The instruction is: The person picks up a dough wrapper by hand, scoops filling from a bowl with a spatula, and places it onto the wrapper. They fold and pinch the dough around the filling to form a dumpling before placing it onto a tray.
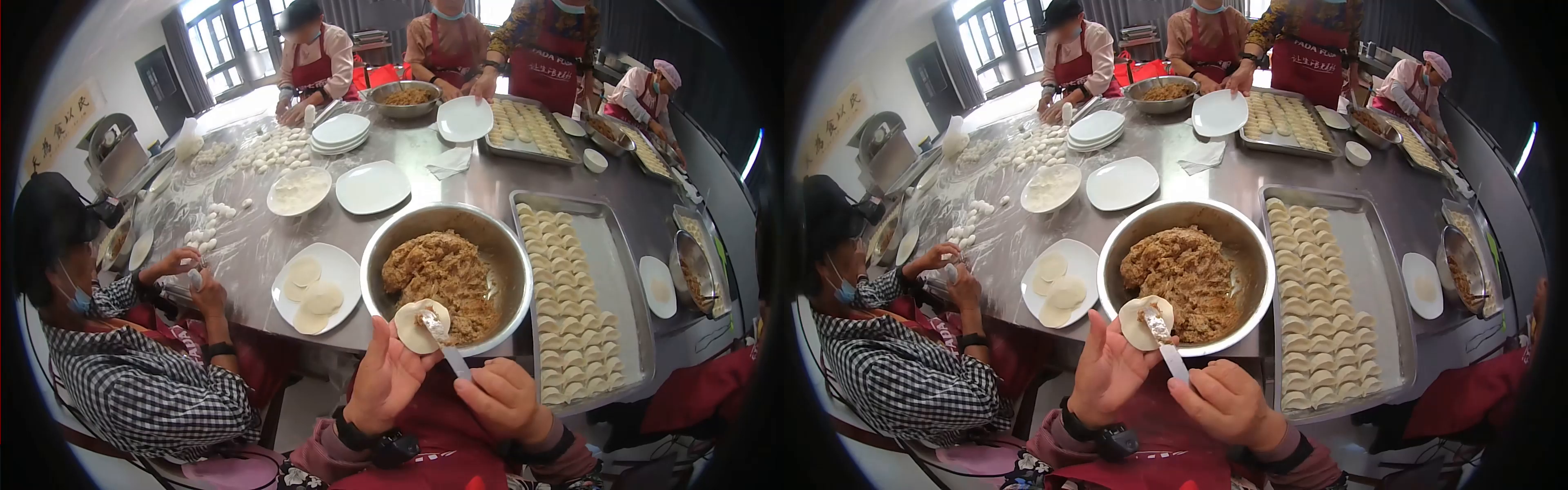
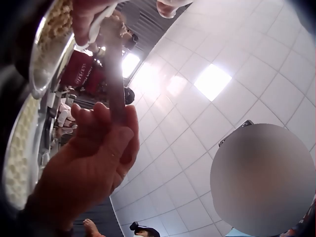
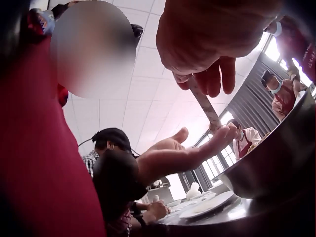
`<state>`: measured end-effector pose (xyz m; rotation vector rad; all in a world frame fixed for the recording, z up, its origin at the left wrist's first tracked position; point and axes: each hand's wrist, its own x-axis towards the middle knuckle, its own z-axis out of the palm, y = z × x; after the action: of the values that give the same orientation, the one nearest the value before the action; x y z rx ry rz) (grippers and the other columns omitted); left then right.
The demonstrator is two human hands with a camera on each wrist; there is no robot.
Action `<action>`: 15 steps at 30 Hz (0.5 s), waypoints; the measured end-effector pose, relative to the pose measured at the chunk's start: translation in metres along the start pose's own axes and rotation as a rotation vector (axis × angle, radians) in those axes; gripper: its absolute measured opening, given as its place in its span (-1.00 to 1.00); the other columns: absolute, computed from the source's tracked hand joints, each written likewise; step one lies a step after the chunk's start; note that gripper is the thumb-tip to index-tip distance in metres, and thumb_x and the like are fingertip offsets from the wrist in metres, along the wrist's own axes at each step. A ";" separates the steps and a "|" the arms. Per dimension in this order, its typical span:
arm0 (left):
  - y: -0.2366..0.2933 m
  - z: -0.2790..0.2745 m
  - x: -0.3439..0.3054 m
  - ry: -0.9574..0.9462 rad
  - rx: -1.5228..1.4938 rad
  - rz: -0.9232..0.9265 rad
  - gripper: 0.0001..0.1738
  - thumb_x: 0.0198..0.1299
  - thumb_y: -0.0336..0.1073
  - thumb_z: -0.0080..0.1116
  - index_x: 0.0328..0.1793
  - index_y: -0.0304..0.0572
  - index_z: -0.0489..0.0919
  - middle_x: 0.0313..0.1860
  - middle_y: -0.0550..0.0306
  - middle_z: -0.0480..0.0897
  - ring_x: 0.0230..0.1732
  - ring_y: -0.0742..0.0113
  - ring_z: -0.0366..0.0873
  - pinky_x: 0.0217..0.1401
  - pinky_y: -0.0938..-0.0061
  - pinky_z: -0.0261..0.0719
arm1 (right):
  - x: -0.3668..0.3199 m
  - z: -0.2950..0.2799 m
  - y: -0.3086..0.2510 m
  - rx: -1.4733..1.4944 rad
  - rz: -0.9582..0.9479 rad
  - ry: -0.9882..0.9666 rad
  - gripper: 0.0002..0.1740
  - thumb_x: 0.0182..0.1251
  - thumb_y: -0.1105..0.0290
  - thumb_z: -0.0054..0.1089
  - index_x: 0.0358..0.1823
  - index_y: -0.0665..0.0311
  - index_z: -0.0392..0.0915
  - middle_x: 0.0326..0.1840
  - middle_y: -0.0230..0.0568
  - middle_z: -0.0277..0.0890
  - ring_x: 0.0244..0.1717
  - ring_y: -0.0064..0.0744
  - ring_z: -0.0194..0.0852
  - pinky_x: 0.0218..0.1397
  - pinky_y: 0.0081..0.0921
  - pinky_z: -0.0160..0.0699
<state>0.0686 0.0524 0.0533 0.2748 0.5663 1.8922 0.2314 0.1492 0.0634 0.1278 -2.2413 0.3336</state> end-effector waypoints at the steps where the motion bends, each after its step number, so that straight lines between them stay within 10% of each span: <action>1: 0.001 0.000 -0.001 -0.026 0.003 -0.008 -0.17 0.32 0.29 -0.31 0.43 -0.28 0.09 0.38 -0.17 0.27 0.37 0.04 0.25 0.41 0.13 0.23 | 0.000 0.002 -0.002 -0.044 -0.047 -0.037 -0.69 -0.01 0.53 0.23 -0.15 0.31 0.59 -0.30 -0.17 0.48 -0.39 -0.32 0.48 -0.33 -0.40 0.54; 10: 0.003 -0.010 0.000 0.012 -0.004 0.010 -0.19 0.34 0.26 -0.32 0.39 -0.35 0.16 0.31 -0.33 0.31 0.33 -0.02 0.31 0.37 0.17 0.29 | -0.003 0.013 -0.007 -0.061 -0.024 -0.124 -0.64 0.00 0.50 0.20 -0.09 0.32 0.57 -0.31 -0.18 0.49 -0.37 -0.33 0.46 -0.26 -0.38 0.54; 15: 0.010 -0.016 -0.002 0.038 0.001 0.041 -0.22 0.35 0.23 -0.31 0.39 -0.34 0.17 0.31 -0.27 0.32 0.34 0.00 0.31 0.38 0.18 0.28 | 0.003 -0.014 -0.008 0.351 0.467 0.123 -0.83 0.23 0.56 0.11 -0.16 0.43 0.58 -0.34 -0.07 0.57 -0.43 -0.27 0.53 -0.33 -0.51 0.51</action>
<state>0.0544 0.0441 0.0447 0.2531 0.5915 1.9405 0.2419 0.1459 0.0759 -0.2310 -2.0535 0.9591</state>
